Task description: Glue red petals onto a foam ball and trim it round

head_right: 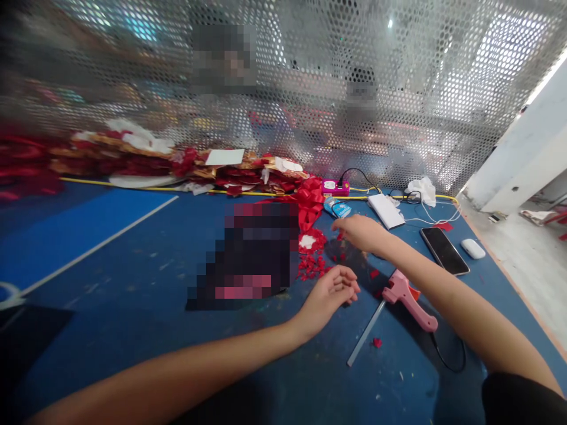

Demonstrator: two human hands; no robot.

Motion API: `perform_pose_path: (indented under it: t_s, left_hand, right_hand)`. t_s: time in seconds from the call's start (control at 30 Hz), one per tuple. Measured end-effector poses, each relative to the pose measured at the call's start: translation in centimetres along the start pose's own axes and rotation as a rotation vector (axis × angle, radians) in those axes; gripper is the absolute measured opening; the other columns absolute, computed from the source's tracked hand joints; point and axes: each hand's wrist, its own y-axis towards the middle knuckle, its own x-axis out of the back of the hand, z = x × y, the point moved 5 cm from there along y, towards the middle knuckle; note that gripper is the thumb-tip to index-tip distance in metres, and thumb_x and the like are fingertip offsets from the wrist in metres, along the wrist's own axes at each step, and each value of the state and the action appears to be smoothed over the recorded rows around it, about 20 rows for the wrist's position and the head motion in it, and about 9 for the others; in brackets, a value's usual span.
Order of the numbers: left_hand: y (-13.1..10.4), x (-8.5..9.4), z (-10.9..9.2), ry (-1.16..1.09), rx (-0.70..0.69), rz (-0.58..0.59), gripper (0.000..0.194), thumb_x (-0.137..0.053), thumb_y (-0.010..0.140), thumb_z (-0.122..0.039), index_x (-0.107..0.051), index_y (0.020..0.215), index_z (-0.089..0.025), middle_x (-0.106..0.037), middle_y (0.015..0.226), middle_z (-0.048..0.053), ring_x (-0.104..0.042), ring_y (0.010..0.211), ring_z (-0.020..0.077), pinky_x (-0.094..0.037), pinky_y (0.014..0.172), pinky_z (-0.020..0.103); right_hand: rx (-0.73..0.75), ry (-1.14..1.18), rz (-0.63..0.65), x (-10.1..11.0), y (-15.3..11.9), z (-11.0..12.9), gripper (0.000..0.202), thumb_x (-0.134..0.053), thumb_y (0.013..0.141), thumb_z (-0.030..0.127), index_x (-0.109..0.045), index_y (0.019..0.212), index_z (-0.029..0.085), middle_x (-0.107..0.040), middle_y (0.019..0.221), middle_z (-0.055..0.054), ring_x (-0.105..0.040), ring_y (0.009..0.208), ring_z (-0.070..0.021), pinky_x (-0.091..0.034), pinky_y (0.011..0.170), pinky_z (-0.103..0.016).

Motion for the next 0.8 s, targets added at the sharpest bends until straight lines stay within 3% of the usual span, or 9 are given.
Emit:
perform_pose_path:
  t_s: [0.13, 0.27, 0.37, 0.5, 0.57, 0.67, 0.73, 0.8]
  left_hand:
    - [-0.1, -0.2, 0.1, 0.033, -0.012, 0.046, 0.014, -0.054, 0.067, -0.015, -0.051, 0.080, -0.018, -0.058, 0.073, -0.002, -0.054, 0.065, 0.0102, -0.041, 0.063, 0.024]
    - [-0.2, -0.4, 0.3, 0.069, -0.031, 0.088, 0.012, -0.053, 0.068, -0.014, -0.051, 0.079, -0.018, -0.059, 0.073, -0.001, -0.054, 0.066, 0.0107, -0.042, 0.065, 0.025]
    - [-0.2, -0.4, 0.3, 0.082, -0.032, 0.103, 0.011, -0.054, 0.069, -0.014, -0.051, 0.079, -0.018, -0.059, 0.073, -0.001, -0.054, 0.066, 0.0106, -0.041, 0.065, 0.025]
    - [-0.1, -0.3, 0.3, 0.057, -0.014, 0.089, 0.012, -0.054, 0.067, -0.013, -0.051, 0.077, -0.018, -0.059, 0.071, -0.002, -0.054, 0.064, 0.0100, -0.041, 0.063, 0.024]
    - [0.0, -0.3, 0.3, 0.051, -0.010, 0.084, 0.013, -0.053, 0.066, -0.012, -0.051, 0.077, -0.018, -0.059, 0.071, -0.002, -0.054, 0.064, 0.0100, -0.040, 0.062, 0.024]
    - [0.0, -0.3, 0.2, 0.052, -0.007, 0.088, 0.013, -0.053, 0.066, -0.012, -0.051, 0.076, -0.018, -0.059, 0.070, -0.002, -0.054, 0.064, 0.0100, -0.040, 0.062, 0.023]
    - [-0.1, -0.3, 0.2, 0.051, -0.003, 0.089, 0.012, -0.053, 0.065, -0.012, -0.051, 0.076, -0.018, -0.059, 0.070, -0.002, -0.054, 0.064, 0.0100, -0.040, 0.062, 0.023]
    - [-0.1, -0.3, 0.2, 0.051, -0.001, 0.087, 0.012, -0.053, 0.066, -0.012, -0.051, 0.076, -0.018, -0.059, 0.071, -0.002, -0.054, 0.064, 0.0100, -0.041, 0.062, 0.023]
  right_hand:
    - [-0.008, -0.016, -0.064, 0.7, -0.1, 0.0, 0.009, -0.059, 0.078, 0.011, -0.065, 0.081, 0.016, -0.066, 0.076, -0.004, -0.057, 0.068, -0.0145, -0.036, 0.062, -0.024]
    - [-0.004, -0.002, -0.108, 1.0, -0.3, 0.2, 0.006, -0.061, 0.073, 0.008, -0.062, 0.074, 0.015, -0.060, 0.068, -0.001, -0.052, 0.063, -0.0121, -0.034, 0.059, -0.023]
    - [0.006, 0.012, -0.143, 0.9, -0.5, 0.3, 0.024, -0.055, 0.068, 0.001, -0.062, 0.087, 0.014, -0.060, 0.074, -0.002, -0.053, 0.069, -0.0139, -0.037, 0.062, -0.024]
    - [0.112, 0.101, -0.171, 0.7, -1.1, 0.8, 0.071, -0.048, 0.058, -0.007, -0.047, 0.125, 0.015, -0.056, 0.116, -0.011, -0.055, 0.104, -0.0205, -0.043, 0.082, -0.031]
    - [0.175, 0.189, -0.180, 0.7, -1.3, 1.2, 0.080, -0.049, 0.056, -0.008, -0.041, 0.131, 0.015, -0.048, 0.131, -0.014, -0.047, 0.119, -0.0223, -0.040, 0.094, -0.035]
    - [0.136, 0.351, -0.192, 0.8, -1.1, 1.0, 0.064, -0.054, 0.060, -0.005, -0.052, 0.121, 0.015, -0.056, 0.125, -0.012, -0.052, 0.115, -0.0212, -0.041, 0.094, -0.035]
    - [0.074, 0.468, -0.174, 0.6, -0.8, 0.7, 0.035, -0.057, 0.070, 0.004, -0.060, 0.103, 0.015, -0.067, 0.100, -0.007, -0.063, 0.093, -0.0179, -0.047, 0.082, -0.032]
    - [0.036, 0.538, -0.163, 0.4, -0.5, 0.4, 0.012, -0.055, 0.078, 0.014, -0.062, 0.088, 0.015, -0.067, 0.075, -0.002, -0.063, 0.065, -0.0132, -0.049, 0.065, -0.026]
